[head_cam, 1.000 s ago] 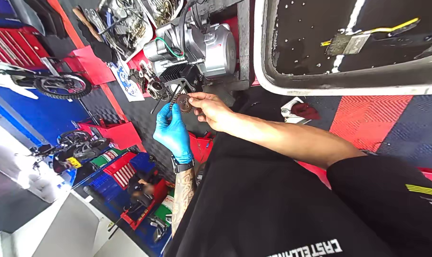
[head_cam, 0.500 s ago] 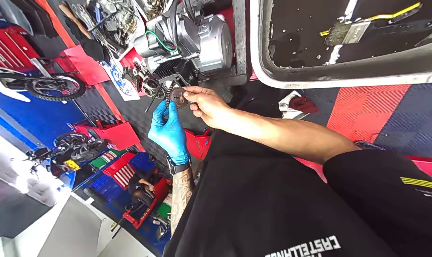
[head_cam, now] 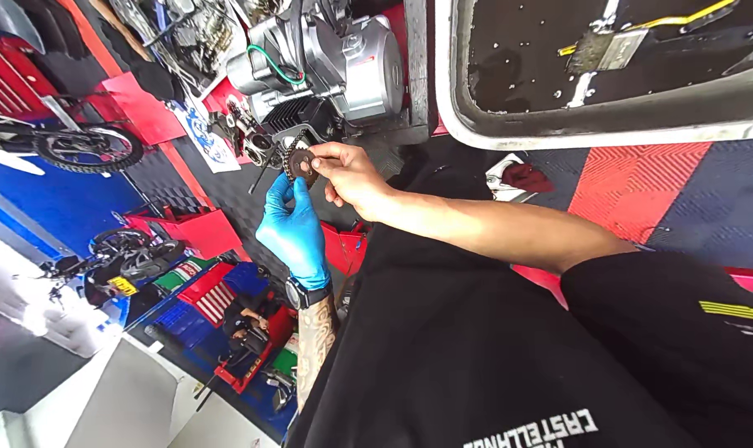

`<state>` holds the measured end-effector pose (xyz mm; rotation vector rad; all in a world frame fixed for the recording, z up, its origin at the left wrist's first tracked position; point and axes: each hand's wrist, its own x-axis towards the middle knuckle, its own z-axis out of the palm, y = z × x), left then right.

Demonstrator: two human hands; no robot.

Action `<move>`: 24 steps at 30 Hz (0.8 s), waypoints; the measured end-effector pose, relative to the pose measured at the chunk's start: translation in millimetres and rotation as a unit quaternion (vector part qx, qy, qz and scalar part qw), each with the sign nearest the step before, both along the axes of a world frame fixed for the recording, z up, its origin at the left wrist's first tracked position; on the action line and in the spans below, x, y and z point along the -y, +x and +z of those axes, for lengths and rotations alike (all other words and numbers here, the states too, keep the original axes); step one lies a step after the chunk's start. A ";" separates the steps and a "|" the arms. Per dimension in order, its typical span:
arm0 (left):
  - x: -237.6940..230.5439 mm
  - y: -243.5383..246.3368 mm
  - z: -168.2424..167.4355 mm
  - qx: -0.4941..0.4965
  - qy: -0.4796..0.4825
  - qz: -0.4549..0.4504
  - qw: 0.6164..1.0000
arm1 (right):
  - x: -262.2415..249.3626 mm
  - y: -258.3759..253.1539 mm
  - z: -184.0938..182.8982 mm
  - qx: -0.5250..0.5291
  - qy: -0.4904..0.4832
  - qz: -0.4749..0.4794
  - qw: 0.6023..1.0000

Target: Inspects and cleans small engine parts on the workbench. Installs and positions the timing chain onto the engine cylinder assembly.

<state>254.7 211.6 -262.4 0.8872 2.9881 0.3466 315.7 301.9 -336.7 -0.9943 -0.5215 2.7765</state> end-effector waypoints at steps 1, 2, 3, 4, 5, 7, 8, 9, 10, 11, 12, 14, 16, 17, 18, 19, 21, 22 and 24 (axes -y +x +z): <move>-0.6 0.0 0.5 -0.001 -0.005 0.000 1.000 | 1.1 -2.4 -1.0 -0.001 0.009 -0.004 1.000; -1.2 0.1 1.1 -0.002 -0.009 0.000 1.000 | 2.4 -3.9 -1.5 0.001 0.024 -0.005 1.000; -1.7 0.1 1.3 -0.007 -0.011 0.000 1.000 | 3.9 -4.5 -2.6 -0.001 0.045 -0.004 0.999; -2.2 0.2 1.6 -0.012 -0.015 0.000 1.000 | 5.4 -4.6 -4.3 -0.004 0.070 -0.003 0.998; -2.5 0.3 1.7 -0.018 -0.019 0.001 1.000 | 6.6 -4.2 -5.7 -0.009 0.099 -0.002 0.995; -2.8 1.0 0.9 -0.027 -0.017 0.003 0.999 | 8.1 -4.0 -7.5 -0.016 0.155 -0.001 0.988; -2.3 1.7 0.4 -0.028 -0.015 0.003 0.999 | 8.4 -4.0 -7.7 -0.018 0.176 0.004 0.984; -1.7 2.2 0.0 -0.028 -0.013 0.004 0.999 | 8.5 -3.7 -7.4 -0.017 0.191 0.010 0.981; -1.9 2.7 0.1 -0.027 -0.014 0.006 1.000 | 8.3 -3.4 -6.9 -0.016 0.201 0.013 0.979; -2.4 3.0 1.0 -0.023 -0.016 0.012 1.000 | 9.0 -3.5 -6.9 -0.017 0.208 0.013 0.978; -3.5 3.2 1.9 -0.015 -0.014 0.016 1.000 | 10.0 -4.2 -7.9 -0.020 0.216 0.011 0.976; -5.5 3.2 2.4 -0.005 -0.001 0.018 1.000 | 12.2 -5.7 -10.5 -0.029 0.239 0.005 0.971; -5.5 3.4 3.0 -0.006 0.000 0.013 1.000 | 13.8 -6.7 -12.6 -0.031 0.259 -0.004 0.965; -5.5 3.2 3.4 -0.002 0.000 0.013 1.000 | 14.1 -7.2 -14.0 -0.029 0.271 -0.010 0.962; -5.2 3.0 3.9 0.004 0.001 0.014 1.000 | 14.9 -7.7 -15.4 -0.027 0.284 -0.018 0.958; -4.4 2.8 4.2 0.011 0.000 0.015 1.000 | 16.0 -8.0 -17.3 -0.028 0.296 -0.028 0.954; -2.6 2.4 3.3 0.016 -0.006 0.012 1.000 | 17.3 -8.0 -21.1 -0.027 0.313 -0.040 0.948; -2.0 2.3 2.4 0.016 -0.007 0.010 1.000 | 17.4 -7.5 -22.8 -0.024 0.317 -0.040 0.947; -2.0 2.7 2.6 0.016 -0.013 0.010 1.000 | 16.6 -5.2 -24.3 -0.023 0.309 -0.031 0.950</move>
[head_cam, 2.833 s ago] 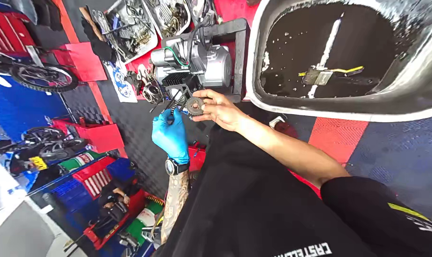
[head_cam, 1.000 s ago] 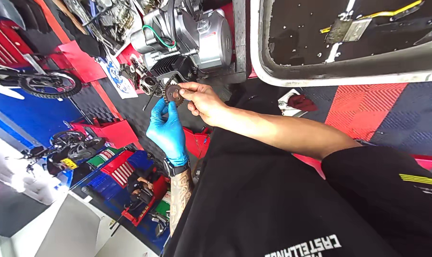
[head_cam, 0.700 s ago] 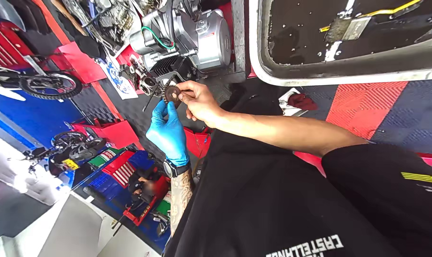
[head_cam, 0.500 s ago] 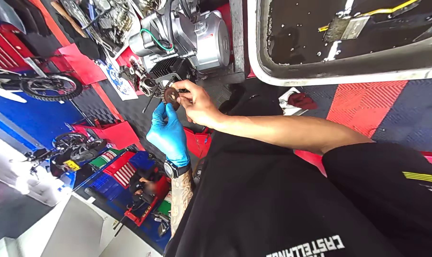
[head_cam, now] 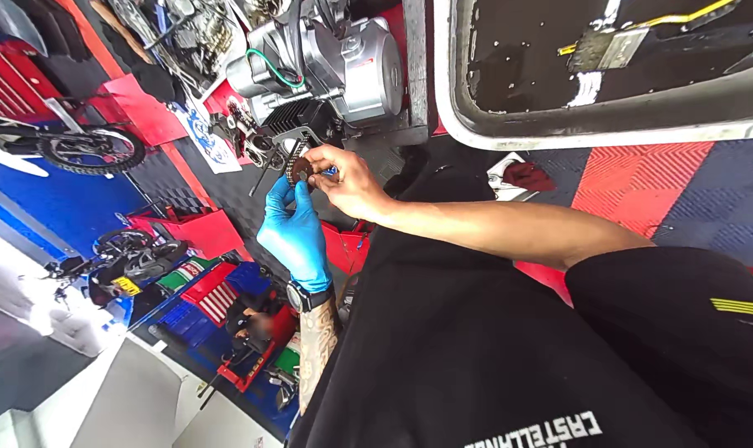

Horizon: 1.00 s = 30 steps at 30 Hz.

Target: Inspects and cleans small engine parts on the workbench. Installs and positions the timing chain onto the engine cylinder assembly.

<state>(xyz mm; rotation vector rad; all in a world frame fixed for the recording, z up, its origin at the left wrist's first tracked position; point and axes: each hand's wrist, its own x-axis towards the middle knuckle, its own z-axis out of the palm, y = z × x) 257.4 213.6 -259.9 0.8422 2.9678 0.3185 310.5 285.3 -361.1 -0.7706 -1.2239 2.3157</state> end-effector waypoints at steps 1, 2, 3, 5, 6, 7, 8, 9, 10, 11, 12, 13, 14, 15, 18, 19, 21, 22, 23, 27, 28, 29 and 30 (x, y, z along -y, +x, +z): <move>-0.2 0.0 0.4 -0.003 -0.005 0.002 1.000 | -0.5 1.0 0.1 0.001 -0.011 0.007 1.000; -0.2 -0.2 0.6 -0.008 -0.011 0.005 1.000 | -0.9 1.8 0.5 -0.001 -0.023 0.011 1.000; -0.3 -0.3 0.8 -0.012 -0.015 0.009 1.000 | -0.9 2.4 1.2 -0.008 -0.034 0.013 0.999; -1.2 -0.5 1.3 -0.011 -0.022 0.015 1.000 | -0.5 2.7 2.2 -0.024 -0.039 0.012 0.999; -1.2 -0.4 1.6 -0.008 -0.024 0.017 1.000 | -0.1 2.6 1.6 -0.027 -0.036 0.013 0.999; -0.9 -0.3 2.1 -0.004 -0.026 0.019 0.999 | 0.6 2.1 0.8 -0.029 -0.031 0.011 0.999; -1.1 -0.2 2.4 0.000 -0.027 0.019 0.999 | 0.8 1.5 0.1 -0.030 -0.028 0.007 0.999; -2.0 -0.5 2.2 0.003 -0.028 0.016 0.999 | 0.3 0.7 -0.7 -0.030 -0.027 0.003 0.999; -2.3 -0.9 2.1 0.004 -0.034 0.015 0.999 | 0.5 0.2 -1.4 -0.028 -0.028 0.002 0.999; -2.5 -1.3 1.8 0.000 -0.041 0.014 0.999 | 1.1 0.1 -2.0 -0.026 -0.028 0.003 0.999; -3.1 -1.9 0.8 -0.009 -0.050 0.012 0.999 | 1.7 0.0 -2.6 -0.025 -0.027 0.001 0.999; -4.1 -2.0 -0.1 -0.020 -0.058 0.013 0.998 | 2.7 -0.1 -3.4 -0.024 -0.023 -0.003 0.999; -5.0 -2.0 -0.7 -0.032 -0.066 0.012 0.997 | 3.5 0.0 -4.2 -0.025 -0.018 -0.007 1.000; -5.6 -2.0 -0.9 -0.041 -0.071 0.010 0.997 | 3.4 0.5 -4.7 -0.027 -0.015 -0.006 1.000; -4.3 -3.5 -2.0 -0.057 -0.061 -0.001 0.997 | 2.0 1.0 -5.5 -0.027 -0.009 -0.004 1.000; -3.9 -3.6 -3.4 -0.064 -0.054 -0.004 0.996 | 1.9 1.0 -5.7 -0.028 -0.006 -0.006 1.000; -3.4 -2.2 -6.6 -0.077 -0.038 -0.007 0.996 | 3.3 0.8 -6.5 -0.026 0.000 -0.009 1.000; -2.7 -1.6 -8.1 -0.081 -0.028 -0.007 0.996 | 4.8 0.3 -6.8 -0.027 0.005 -0.013 1.000; -2.0 -1.6 -9.3 -0.081 -0.017 -0.009 0.997 | 5.5 -0.3 -7.2 -0.028 0.009 -0.016 0.999; -0.2 -4.5 -14.9 -0.084 0.028 -0.057 0.994 | 3.2 1.8 -6.5 -0.024 0.026 -0.026 0.999; -0.5 -5.1 -16.1 -0.086 0.033 -0.068 0.993 | 2.9 2.5 -6.3 -0.022 0.034 -0.034 0.999; -0.7 -5.7 -16.5 -0.085 0.035 -0.076 0.993 | 2.7 2.7 -6.8 -0.019 0.045 -0.041 0.998; 0.2 -6.7 -16.4 -0.084 0.034 -0.085 0.992 | 3.0 2.8 -7.4 -0.018 0.053 -0.045 0.997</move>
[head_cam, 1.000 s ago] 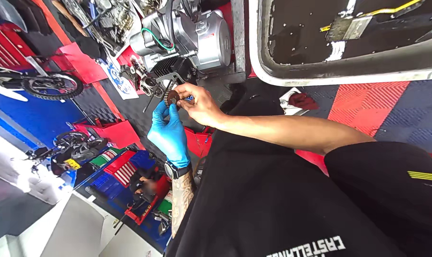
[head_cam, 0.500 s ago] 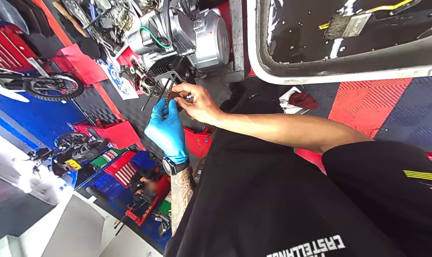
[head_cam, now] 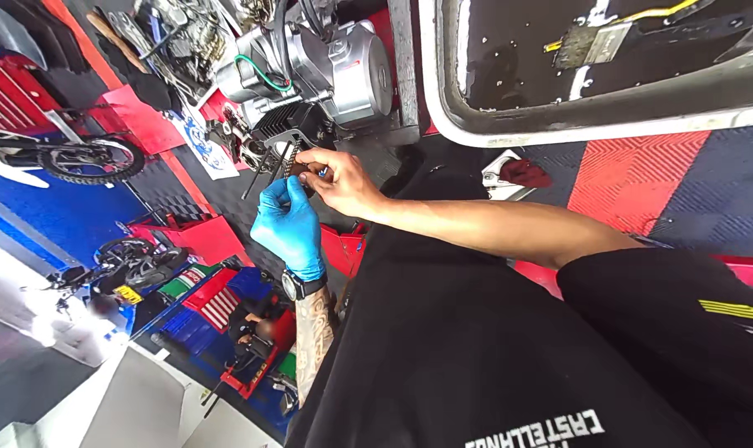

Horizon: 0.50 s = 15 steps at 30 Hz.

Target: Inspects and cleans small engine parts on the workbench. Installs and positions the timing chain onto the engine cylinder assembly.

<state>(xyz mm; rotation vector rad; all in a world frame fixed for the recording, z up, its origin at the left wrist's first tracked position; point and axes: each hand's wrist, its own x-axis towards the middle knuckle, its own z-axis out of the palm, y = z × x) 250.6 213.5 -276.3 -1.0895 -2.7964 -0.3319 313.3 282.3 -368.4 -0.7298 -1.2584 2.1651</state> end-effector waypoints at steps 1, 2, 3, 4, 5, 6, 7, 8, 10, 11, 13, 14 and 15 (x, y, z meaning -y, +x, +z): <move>1.0 -1.4 0.5 -0.001 -0.007 -0.006 1.000 | 0.0 -0.4 -0.2 0.000 0.002 -0.001 1.000; 1.3 -2.1 1.9 -0.005 -0.019 -0.006 1.000 | -0.1 -0.8 0.1 0.000 0.001 -0.001 1.000; 1.0 -1.9 3.9 -0.012 -0.036 -0.002 0.999 | -0.1 -1.2 0.8 -0.001 -0.003 -0.002 1.000; -0.1 -1.4 6.4 -0.013 -0.055 0.003 0.998 | -0.6 -1.5 1.4 -0.003 -0.007 -0.001 1.000; -0.7 -0.2 9.4 -0.010 -0.075 0.011 0.997 | -0.6 -1.4 2.6 -0.006 -0.013 0.001 1.000; -1.5 1.2 13.1 -0.006 -0.094 0.023 0.995 | 0.0 -1.8 3.8 -0.006 -0.017 0.004 1.000; -3.7 1.8 16.0 -0.001 -0.111 0.032 0.993 | -0.8 -2.6 3.8 -0.006 -0.018 0.006 1.000; -4.4 2.2 18.4 0.005 -0.125 0.038 0.991 | -0.8 -3.2 3.1 -0.008 -0.020 0.008 1.000; -3.1 1.3 21.9 0.018 -0.142 0.041 0.989 | -0.2 -3.9 0.5 -0.012 -0.027 0.015 0.999; -2.4 -0.1 22.8 0.025 -0.141 0.042 0.989 | 0.2 -4.4 -1.1 -0.015 -0.033 0.020 0.999; -0.1 -2.2 23.0 0.040 -0.127 0.044 0.990 | 2.2 -5.7 -2.5 -0.014 -0.051 0.023 0.998; 0.4 -2.5 22.2 0.042 -0.117 0.043 0.991 | 3.0 -6.3 -2.9 -0.012 -0.058 0.020 0.998; 0.6 -2.2 21.2 0.043 -0.107 0.044 0.992 | 3.9 -6.5 -2.8 -0.008 -0.064 0.017 0.998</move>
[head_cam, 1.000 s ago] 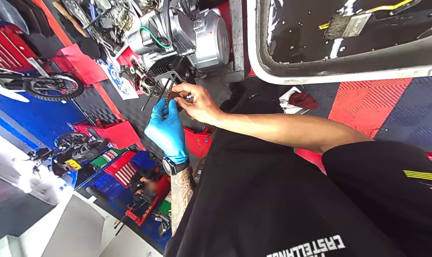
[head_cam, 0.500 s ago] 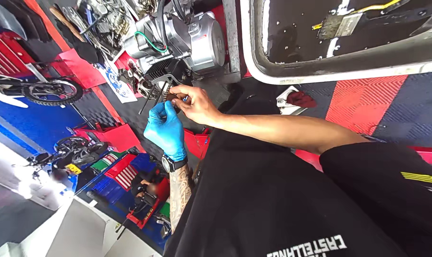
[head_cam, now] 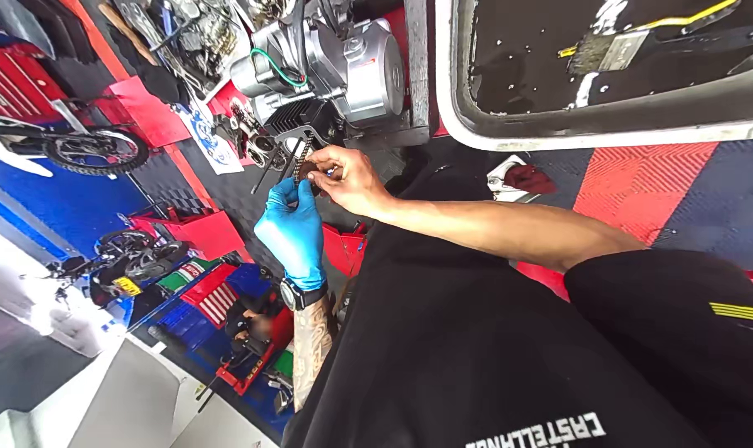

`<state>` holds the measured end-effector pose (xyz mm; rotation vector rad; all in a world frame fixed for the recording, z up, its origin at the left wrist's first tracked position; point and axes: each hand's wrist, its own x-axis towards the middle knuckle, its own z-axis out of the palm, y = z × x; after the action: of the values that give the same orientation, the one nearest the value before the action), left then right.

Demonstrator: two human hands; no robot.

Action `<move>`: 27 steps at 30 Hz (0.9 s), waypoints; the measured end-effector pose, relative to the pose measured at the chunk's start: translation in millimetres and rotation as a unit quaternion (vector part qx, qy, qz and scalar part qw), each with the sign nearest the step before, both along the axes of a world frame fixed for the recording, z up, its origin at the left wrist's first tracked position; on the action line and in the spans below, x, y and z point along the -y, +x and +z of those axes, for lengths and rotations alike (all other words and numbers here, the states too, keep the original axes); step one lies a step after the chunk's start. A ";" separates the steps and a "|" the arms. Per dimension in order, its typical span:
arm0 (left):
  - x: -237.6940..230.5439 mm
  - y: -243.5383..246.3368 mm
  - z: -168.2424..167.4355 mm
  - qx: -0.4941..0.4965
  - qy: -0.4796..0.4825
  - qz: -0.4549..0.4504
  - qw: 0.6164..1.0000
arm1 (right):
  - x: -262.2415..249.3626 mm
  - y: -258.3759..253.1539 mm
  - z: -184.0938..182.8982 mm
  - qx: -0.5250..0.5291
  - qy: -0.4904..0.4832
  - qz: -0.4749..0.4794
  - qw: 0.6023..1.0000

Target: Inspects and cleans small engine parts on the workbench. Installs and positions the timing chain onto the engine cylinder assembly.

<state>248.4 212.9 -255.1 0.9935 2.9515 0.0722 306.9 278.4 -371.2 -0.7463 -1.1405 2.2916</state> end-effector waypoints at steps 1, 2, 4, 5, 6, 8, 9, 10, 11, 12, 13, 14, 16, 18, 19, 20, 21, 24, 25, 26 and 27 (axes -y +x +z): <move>-0.1 0.6 -0.9 0.000 0.009 0.003 1.000 | 1.2 -0.1 0.2 0.002 -0.003 -0.003 1.000; -0.3 1.6 -2.1 -0.001 0.018 0.008 1.000 | 2.1 0.1 0.3 0.004 -0.003 -0.007 1.000; -0.1 2.9 -6.0 -0.006 0.043 0.016 0.999 | 3.3 -0.2 0.1 0.001 0.000 -0.019 1.000; 0.3 3.6 -7.5 -0.007 0.056 0.022 0.998 | 3.7 -0.3 0.4 -0.001 -0.002 -0.022 1.000; -0.1 4.4 -8.9 -0.008 0.068 0.029 0.997 | 3.5 -0.6 0.7 -0.004 -0.005 -0.024 1.000; -1.5 6.7 -11.0 -0.014 0.086 0.039 0.995 | 3.7 -0.9 1.3 -0.008 -0.015 -0.023 1.000; -2.8 7.6 -11.6 -0.017 0.089 0.042 0.995 | 3.3 -0.9 1.3 -0.009 -0.016 -0.023 1.000; -3.8 8.0 -11.2 -0.018 0.083 0.042 0.996 | 2.9 -1.0 1.0 -0.008 -0.011 -0.025 1.000; -4.7 7.9 -9.9 -0.020 0.067 0.039 0.997 | 2.5 -0.9 0.1 -0.008 -0.002 -0.027 1.000; -5.3 7.8 -8.3 -0.019 0.045 0.038 0.998 | 2.3 -0.4 -1.1 -0.008 0.010 -0.029 0.999; -5.6 7.7 -7.1 -0.021 0.023 0.038 0.999 | 2.2 0.5 -2.0 -0.005 0.025 -0.029 0.999; -5.9 7.6 -6.1 -0.024 0.004 0.039 0.999 | 2.2 1.1 -2.5 -0.001 0.037 -0.029 0.999; -6.1 7.3 -6.7 -0.033 -0.008 0.036 0.999 | 2.5 2.4 -3.6 0.003 0.050 -0.027 0.998; -6.1 7.3 -10.5 -0.047 0.016 0.030 0.998 | 2.0 2.5 -4.2 0.004 0.050 -0.027 0.998; -5.6 7.6 -12.1 -0.050 0.031 0.031 0.998 | 2.6 2.0 -3.7 0.002 0.048 -0.027 0.998; -5.5 7.8 -13.6 -0.051 0.047 0.031 0.997 | 3.0 1.2 -3.2 -0.002 0.045 -0.029 0.999; -5.3 7.9 -14.7 -0.053 0.060 0.032 0.996 | 3.5 0.5 -2.9 -0.006 0.044 -0.030 0.999; -5.8 8.0 -16.6 -0.051 0.081 0.039 0.995 | 3.2 -0.7 -3.4 -0.006 0.059 -0.037 0.998; -5.9 8.4 -17.1 -0.050 0.090 0.037 0.994 | 3.0 -0.5 -3.7 -0.006 0.061 -0.035 0.997; -6.2 8.7 -17.9 -0.050 0.099 0.033 0.993 | 2.2 -0.5 -3.9 -0.006 0.061 -0.032 0.998; -6.6 9.0 -18.9 -0.051 0.108 0.031 0.992 | 1.5 -0.4 -3.9 -0.008 0.061 -0.031 0.998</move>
<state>257.4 219.4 -273.9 0.9549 3.1205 0.3603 306.4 276.9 -375.2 -0.7051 -1.2204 2.1520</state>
